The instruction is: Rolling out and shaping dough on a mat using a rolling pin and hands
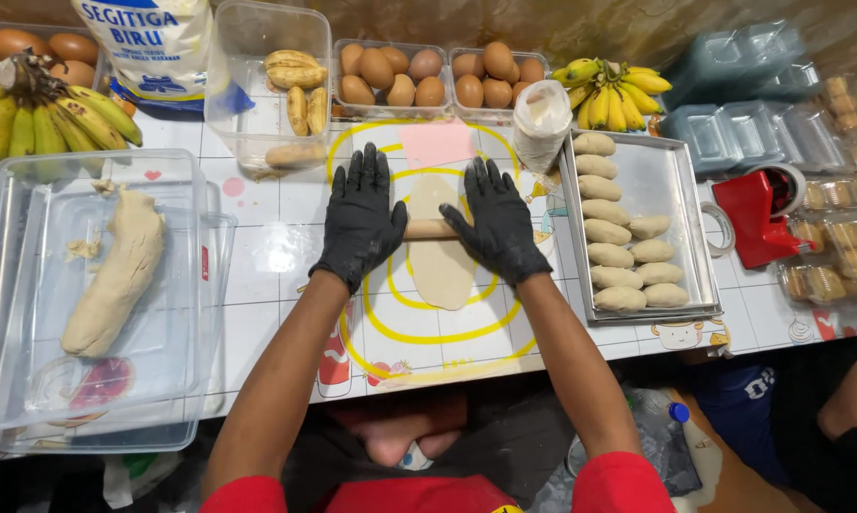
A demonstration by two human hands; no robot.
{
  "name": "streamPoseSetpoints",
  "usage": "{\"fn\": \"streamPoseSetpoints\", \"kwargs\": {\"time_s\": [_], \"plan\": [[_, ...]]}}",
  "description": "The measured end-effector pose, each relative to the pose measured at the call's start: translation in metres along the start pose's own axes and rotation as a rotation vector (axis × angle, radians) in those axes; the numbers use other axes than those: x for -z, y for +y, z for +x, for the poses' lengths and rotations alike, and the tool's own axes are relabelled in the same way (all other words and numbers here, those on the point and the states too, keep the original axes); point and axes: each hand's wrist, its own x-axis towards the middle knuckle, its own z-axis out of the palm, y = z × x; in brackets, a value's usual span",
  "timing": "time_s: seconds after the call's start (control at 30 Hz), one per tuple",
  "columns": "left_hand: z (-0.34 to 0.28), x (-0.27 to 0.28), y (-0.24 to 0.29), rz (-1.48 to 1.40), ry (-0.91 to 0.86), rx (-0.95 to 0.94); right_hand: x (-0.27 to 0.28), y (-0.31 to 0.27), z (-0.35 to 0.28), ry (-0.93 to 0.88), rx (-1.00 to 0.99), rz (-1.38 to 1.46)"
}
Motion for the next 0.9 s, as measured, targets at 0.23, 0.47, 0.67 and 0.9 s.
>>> {"fn": "streamPoseSetpoints", "kwargs": {"time_s": [0.23, 0.47, 0.67, 0.9], "plan": [[-0.086, 0.024, 0.03, -0.063, 0.095, -0.115, 0.044, -0.046, -0.089, 0.025, 0.041, 0.128], [-0.008, -0.008, 0.008, 0.05, 0.072, 0.02, 0.008, -0.007, -0.015, -0.016, 0.005, 0.042], [0.001, 0.005, 0.012, 0.029, 0.033, 0.098, -0.011, 0.005, -0.002, -0.023, -0.04, 0.031], [-0.113, 0.043, 0.051, -0.119, 0.065, -0.014, 0.042, -0.041, -0.115, -0.017, 0.057, 0.125]]}}
